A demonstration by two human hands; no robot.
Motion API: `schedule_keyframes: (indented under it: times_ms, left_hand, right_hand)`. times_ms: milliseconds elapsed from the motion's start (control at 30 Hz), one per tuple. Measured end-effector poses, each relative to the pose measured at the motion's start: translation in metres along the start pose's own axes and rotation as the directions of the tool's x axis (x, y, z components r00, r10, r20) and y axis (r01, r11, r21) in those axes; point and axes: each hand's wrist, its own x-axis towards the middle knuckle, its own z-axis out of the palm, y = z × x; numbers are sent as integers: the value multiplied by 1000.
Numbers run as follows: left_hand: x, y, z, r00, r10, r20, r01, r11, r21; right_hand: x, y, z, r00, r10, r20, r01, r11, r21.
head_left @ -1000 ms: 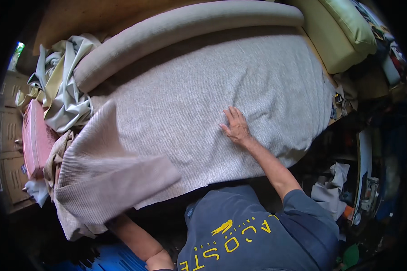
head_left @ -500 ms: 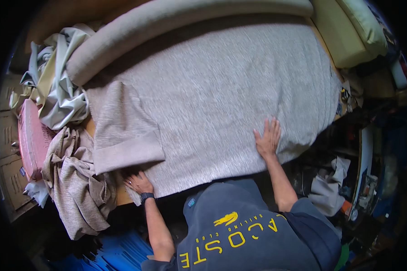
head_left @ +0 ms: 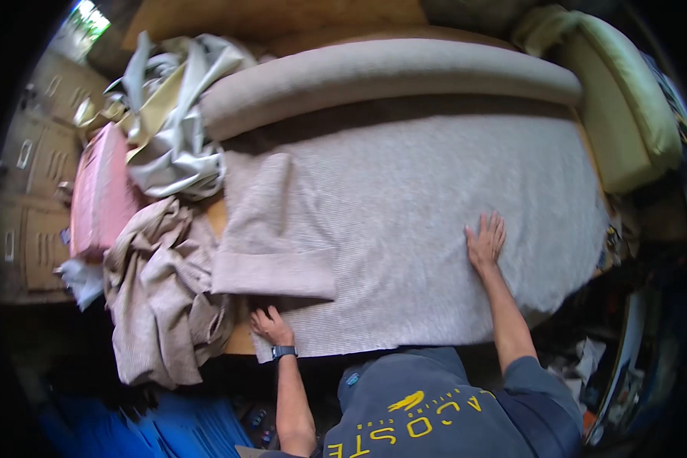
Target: The person uses shears to cut a large piece of light gray woven fabric laid on a wooden workbench. They trim along the edges and then fold the cut fabric to align the edges.
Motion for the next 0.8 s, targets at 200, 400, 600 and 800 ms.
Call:
schedule_keyframes:
  times_ms: [200, 400, 600, 800]
  left_hand:
    - [65, 67, -2, 859, -490, 147, 375, 409, -832]
    - [107, 4, 2, 833, -501, 237, 451, 365, -814]
    - [74, 122, -123, 342, 231, 911, 194, 931, -309]
    - [178, 171, -1, 805, 477, 354, -208, 784, -584]
  right_hand:
    - [-21, -174, -12, 600, -799, -46, 752, 543, 374]
    - [-17, -322, -5, 520, -830, -203, 776, 360, 518]
    - [50, -175, -42, 852, -470, 231, -85, 312, 946]
    - [70, 27, -49, 949, -167, 268, -77, 701, 709]
